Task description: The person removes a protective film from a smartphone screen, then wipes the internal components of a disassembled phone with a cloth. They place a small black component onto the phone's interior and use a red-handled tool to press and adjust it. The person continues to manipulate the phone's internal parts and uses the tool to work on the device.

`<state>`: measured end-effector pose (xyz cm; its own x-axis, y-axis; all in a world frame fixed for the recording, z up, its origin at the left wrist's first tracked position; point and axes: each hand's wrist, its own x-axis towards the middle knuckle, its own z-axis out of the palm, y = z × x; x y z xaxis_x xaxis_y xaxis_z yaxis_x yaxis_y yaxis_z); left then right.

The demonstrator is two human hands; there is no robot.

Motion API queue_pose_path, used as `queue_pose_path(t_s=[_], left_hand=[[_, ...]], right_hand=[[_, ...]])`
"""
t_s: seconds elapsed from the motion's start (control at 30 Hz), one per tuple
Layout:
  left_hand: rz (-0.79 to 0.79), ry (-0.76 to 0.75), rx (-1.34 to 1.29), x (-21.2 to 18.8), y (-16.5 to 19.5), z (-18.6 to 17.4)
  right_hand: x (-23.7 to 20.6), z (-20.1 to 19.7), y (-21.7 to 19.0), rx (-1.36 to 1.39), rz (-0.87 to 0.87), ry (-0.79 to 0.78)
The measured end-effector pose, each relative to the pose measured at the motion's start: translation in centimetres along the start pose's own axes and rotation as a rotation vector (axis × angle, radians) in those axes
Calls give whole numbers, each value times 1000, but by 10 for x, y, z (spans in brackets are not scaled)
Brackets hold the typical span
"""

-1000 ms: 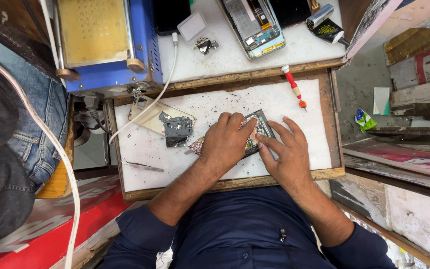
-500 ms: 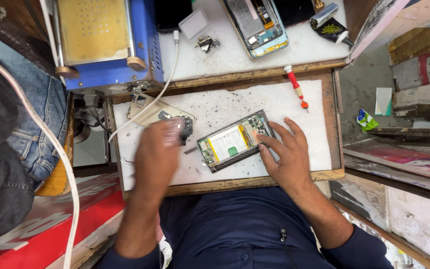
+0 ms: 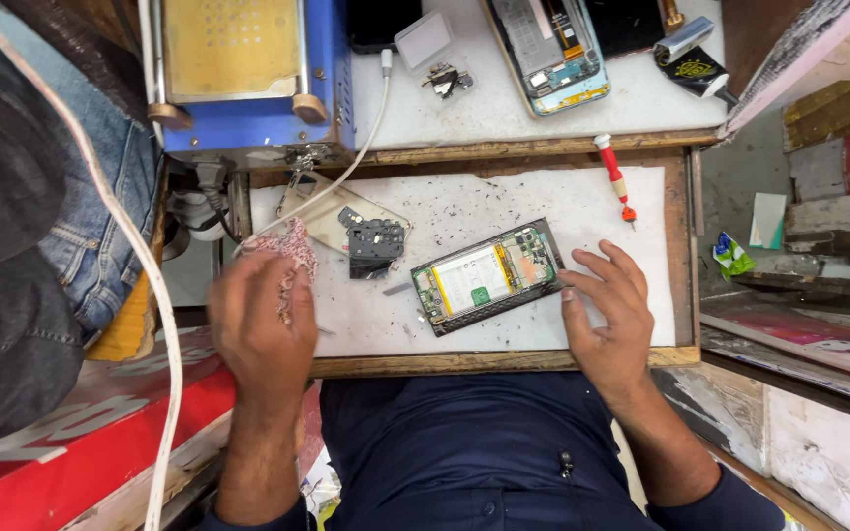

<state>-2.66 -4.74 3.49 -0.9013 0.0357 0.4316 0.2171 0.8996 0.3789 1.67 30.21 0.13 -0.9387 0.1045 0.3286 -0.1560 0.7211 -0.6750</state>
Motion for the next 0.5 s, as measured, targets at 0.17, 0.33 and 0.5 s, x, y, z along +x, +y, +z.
queue_pose_path(t_s=[0.17, 0.33, 0.5], left_hand=[[64, -257, -20, 10, 24, 28], [-131, -319, 50, 23, 37, 53], [-237, -329, -56, 24, 36, 56]], right_hand=[[2, 3, -4, 36, 5, 15], [2, 3, -5, 44, -12, 15], [0, -2, -1, 62, 35, 26]])
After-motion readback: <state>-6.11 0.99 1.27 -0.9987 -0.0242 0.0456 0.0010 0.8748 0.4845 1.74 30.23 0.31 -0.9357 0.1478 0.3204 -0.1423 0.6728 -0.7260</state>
